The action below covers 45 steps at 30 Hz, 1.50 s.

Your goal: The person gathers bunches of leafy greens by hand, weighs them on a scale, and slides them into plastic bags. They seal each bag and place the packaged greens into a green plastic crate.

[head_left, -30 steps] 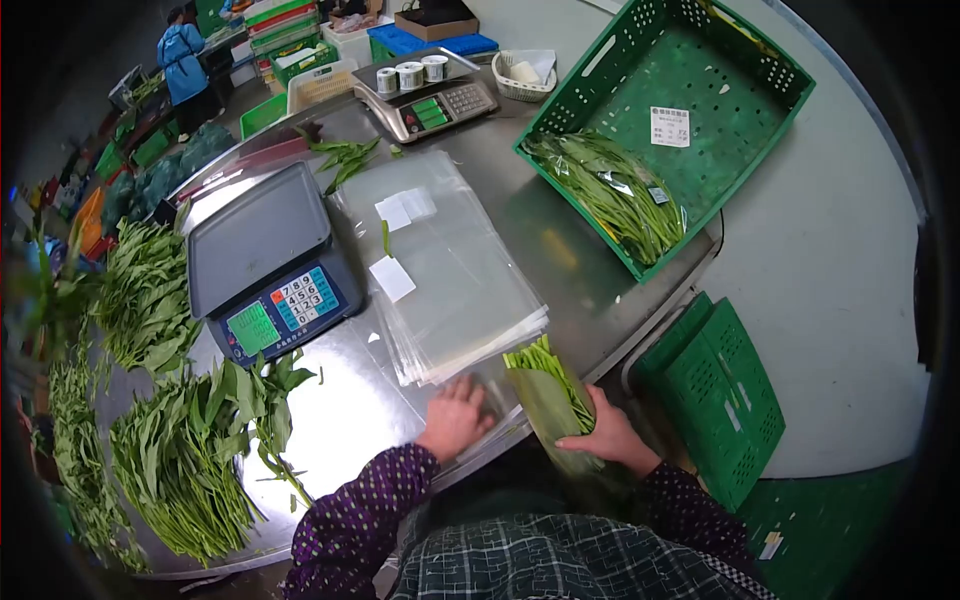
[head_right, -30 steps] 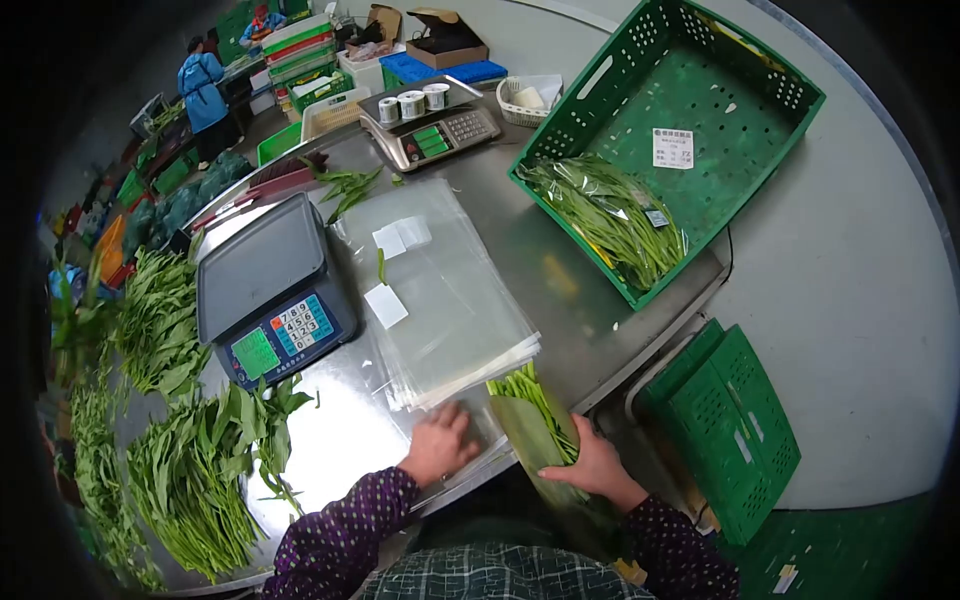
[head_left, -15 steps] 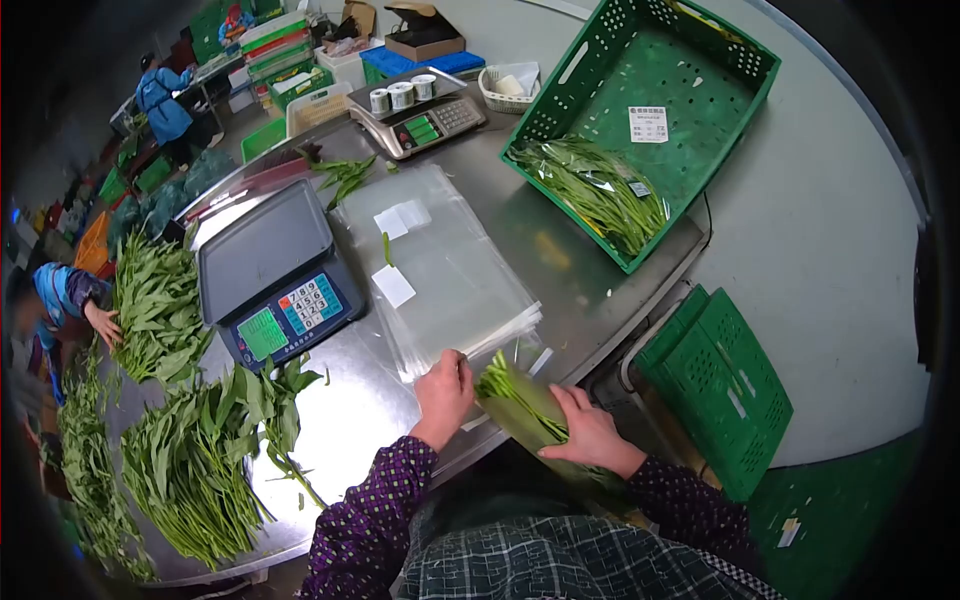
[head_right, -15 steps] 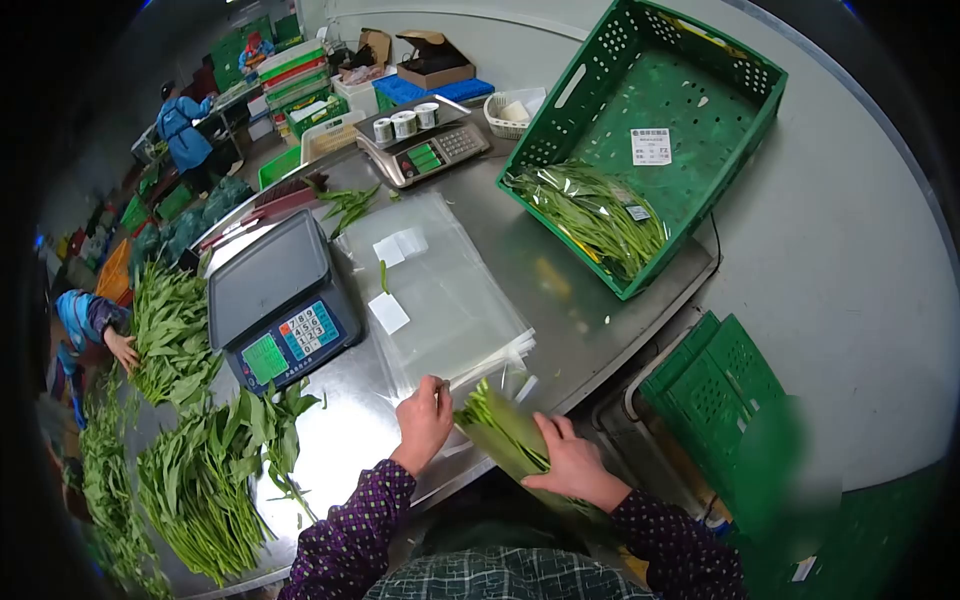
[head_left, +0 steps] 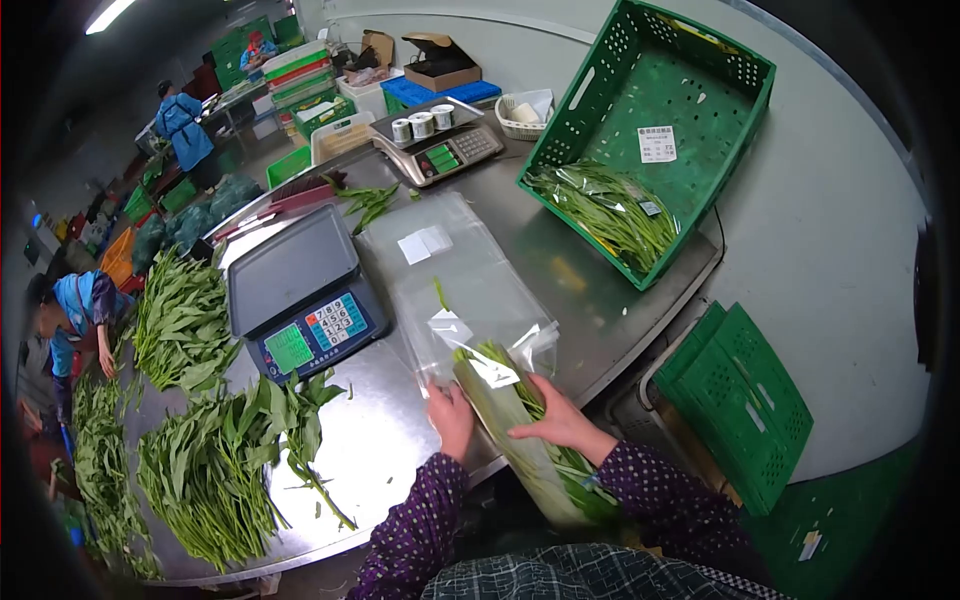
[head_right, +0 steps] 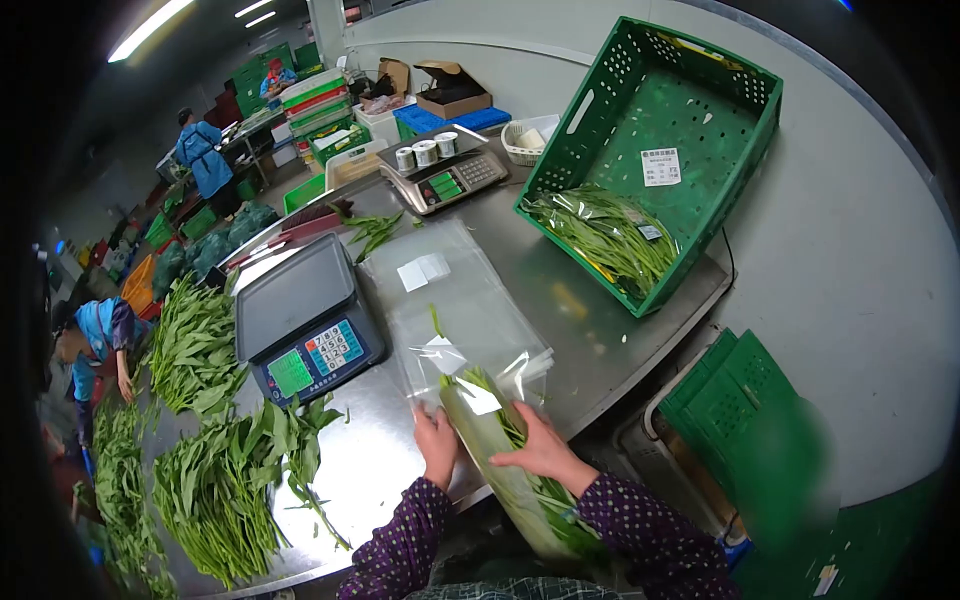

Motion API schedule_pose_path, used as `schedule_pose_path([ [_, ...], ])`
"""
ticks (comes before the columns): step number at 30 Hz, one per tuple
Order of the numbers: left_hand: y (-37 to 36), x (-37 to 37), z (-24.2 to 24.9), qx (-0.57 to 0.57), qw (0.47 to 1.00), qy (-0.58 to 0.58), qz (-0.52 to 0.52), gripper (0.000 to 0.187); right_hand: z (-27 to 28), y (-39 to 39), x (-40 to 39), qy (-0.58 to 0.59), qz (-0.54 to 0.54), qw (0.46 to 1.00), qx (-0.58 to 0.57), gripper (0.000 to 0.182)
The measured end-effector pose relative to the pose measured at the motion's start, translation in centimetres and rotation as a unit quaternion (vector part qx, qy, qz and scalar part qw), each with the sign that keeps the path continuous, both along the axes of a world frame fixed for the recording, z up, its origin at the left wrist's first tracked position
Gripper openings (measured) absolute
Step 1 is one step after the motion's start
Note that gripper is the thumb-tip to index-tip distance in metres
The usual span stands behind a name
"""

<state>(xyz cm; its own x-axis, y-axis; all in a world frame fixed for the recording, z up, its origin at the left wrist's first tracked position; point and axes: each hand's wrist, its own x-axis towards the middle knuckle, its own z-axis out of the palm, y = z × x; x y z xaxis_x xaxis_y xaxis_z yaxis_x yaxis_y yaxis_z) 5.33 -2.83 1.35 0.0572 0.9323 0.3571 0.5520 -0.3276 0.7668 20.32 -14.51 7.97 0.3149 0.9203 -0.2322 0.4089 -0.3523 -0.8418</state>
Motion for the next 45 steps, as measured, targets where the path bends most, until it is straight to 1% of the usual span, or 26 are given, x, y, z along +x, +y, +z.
schedule_pose_path([
  [2,0.0,-0.8,0.1,-0.299,0.949,-0.028,-0.093,0.022,0.8,1.9,-0.9,-0.005,-0.030,0.999,-0.031,0.110],
  [4,-1.9,-2.4,-0.8,-0.417,0.889,-0.144,-0.121,0.021,0.0,3.3,-1.2,0.023,-0.085,0.995,-0.037,0.113],
  [6,-3.6,-4.9,-1.8,-0.518,0.805,-0.251,-0.144,0.020,-0.5,3.6,-1.7,0.127,-0.111,0.985,-0.045,0.096],
  [8,-2.2,-5.8,-3.2,-0.220,0.963,-0.129,-0.088,0.016,-1.1,3.1,-2.3,0.279,-0.145,0.949,-0.023,0.081],
  [10,-2.5,-6.4,3.9,-0.157,0.978,-0.128,-0.040,0.009,-3.0,1.8,-1.9,0.348,-0.177,0.920,0.013,0.052],
  [12,-3.4,-7.7,2.0,-0.102,0.985,-0.116,-0.079,0.007,-6.6,0.7,-0.7,0.290,-0.173,0.941,-0.013,0.042],
  [15,-3.5,-9.7,-0.1,0.104,0.977,-0.044,-0.181,0.015,-6.0,0.7,-2.6,-0.113,-0.202,0.956,0.178,0.038],
  [16,-3.4,-10.0,-0.1,0.169,0.964,-0.023,-0.203,0.016,-6.4,1.3,-2.5,-0.132,-0.174,0.960,0.174,0.037],
  [18,-2.6,-10.3,-0.3,0.216,0.957,0.070,-0.181,0.029,-6.4,3.1,-1.5,-0.171,-0.119,0.964,0.164,0.037],
  [19,-2.3,-10.5,-0.3,0.240,0.949,0.116,-0.171,0.035,-5.9,3.4,-1.1,-0.103,-0.045,0.990,0.086,0.026],
  [23,-1.6,-11.4,1.4,0.024,0.939,0.310,-0.149,0.075,-3.7,1.1,-3.2,-0.197,0.039,0.973,0.116,0.009],
  [25,-4.3,-12.9,3.7,0.031,0.925,0.308,-0.219,0.074,-3.2,-2.2,-4.5,-0.242,0.050,0.959,0.143,0.006],
  [26,-5.9,-13.9,4.9,0.038,0.916,0.308,-0.254,0.073,-0.6,-4.2,-4.6,-0.164,0.100,0.978,0.086,0.008],
  [27,-8.1,-15.1,5.8,0.045,0.905,0.304,-0.295,0.072,1.3,-6.2,-4.8,-0.125,0.153,0.968,0.154,0.012],
  [28,-10.6,-16.2,6.0,0.054,0.892,0.301,-0.332,0.071,0.4,-8.9,-5.4,-0.163,0.175,0.966,0.096,0.010],
  [29,-13.6,-17.9,5.3,0.053,0.884,0.264,-0.383,0.071,-0.4,-11.7,-6.1,-0.202,0.201,0.958,0.038,0.008],
  [30,-14.7,-18.6,5.7,0.053,0.870,0.229,-0.434,0.071,-0.5,-13.7,-5.8,-0.118,0.237,0.962,0.064,0.009],
  [31,-14.1,-18.4,5.3,-0.030,0.878,0.244,-0.411,0.073,-0.6,-15.7,-5.6,-0.029,0.273,0.958,0.081,0.012],
  [32,-13.9,-18.1,5.8,-0.120,0.878,0.254,-0.387,0.075,1.7,-12.7,-5.5,-0.065,0.252,0.957,0.128,0.011],
  [34,-9.6,-15.7,10.8,-0.137,0.920,0.188,-0.315,0.078,7.3,-7.6,-6.2,-0.132,0.202,0.949,0.204,0.011],
  [35,-7.5,-15.2,13.3,-0.064,0.954,0.059,-0.287,0.078,11.9,-4.7,-6.2,-0.136,0.178,0.937,0.268,0.014],
  [37,-3.4,-14.3,22.6,0.065,0.950,-0.121,-0.282,0.081,19.9,-1.0,-5.4,-0.138,0.101,0.928,0.332,0.017],
  [39,0.0,-13.4,29.0,-0.001,0.940,-0.195,-0.279,0.077,22.3,4.7,-3.3,-0.218,0.054,0.878,0.423,0.021],
  [42,0.4,-13.2,33.4,0.018,0.912,-0.307,-0.272,0.075,29.9,4.6,-2.8,-0.187,0.058,0.907,0.372,0.010],
  [43,1.4,-13.3,32.3,0.074,0.904,-0.333,-0.258,0.071,29.5,5.9,-2.1,-0.221,0.061,0.903,0.363,0.013],
  [45,3.7,-12.3,30.6,-0.033,0.877,-0.400,-0.264,0.068,25.7,7.9,-0.1,-0.275,0.072,0.905,0.316,0.018],
])
